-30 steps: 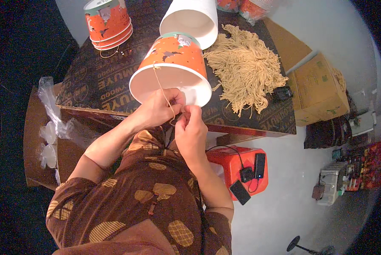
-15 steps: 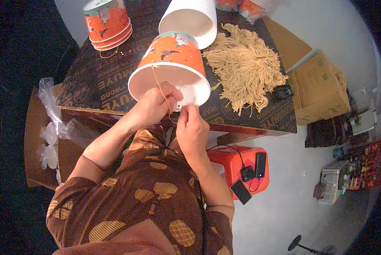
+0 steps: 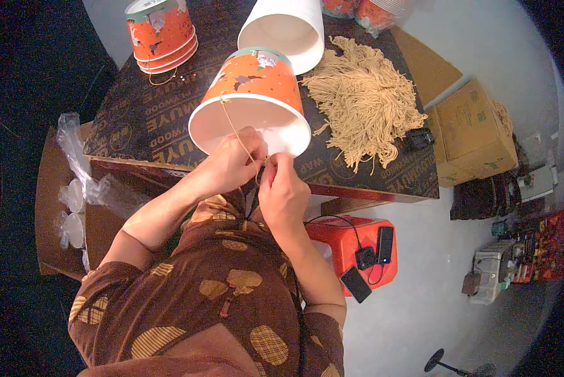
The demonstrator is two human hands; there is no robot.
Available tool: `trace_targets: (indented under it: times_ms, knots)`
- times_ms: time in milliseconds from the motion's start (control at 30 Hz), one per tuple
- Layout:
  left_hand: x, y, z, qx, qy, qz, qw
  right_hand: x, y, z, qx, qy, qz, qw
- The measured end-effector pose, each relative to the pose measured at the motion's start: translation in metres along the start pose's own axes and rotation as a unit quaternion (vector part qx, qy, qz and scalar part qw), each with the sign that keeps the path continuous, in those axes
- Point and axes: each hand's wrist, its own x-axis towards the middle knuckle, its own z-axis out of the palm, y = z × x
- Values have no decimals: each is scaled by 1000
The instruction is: Attaching string handles to printed paper buckets in a manufacturing or packaging setting.
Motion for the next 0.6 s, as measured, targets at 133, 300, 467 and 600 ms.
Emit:
trace_targets:
  times_ms: [133, 300, 467, 600]
  knots:
    - [0, -2, 1, -14, 3, -5, 1000, 0, 0, -1, -30, -1, -28, 999]
    - [0, -2, 0, -28, 12, -10, 1000, -1, -4, -5, -25, -5, -66, 998]
    - [0, -4, 1, -30, 9, -8, 999, -5, 3, 1, -27, 0, -58, 998]
    - [1, -3, -1, -36, 5, -3, 999, -4, 3, 3, 4, 4, -42, 999]
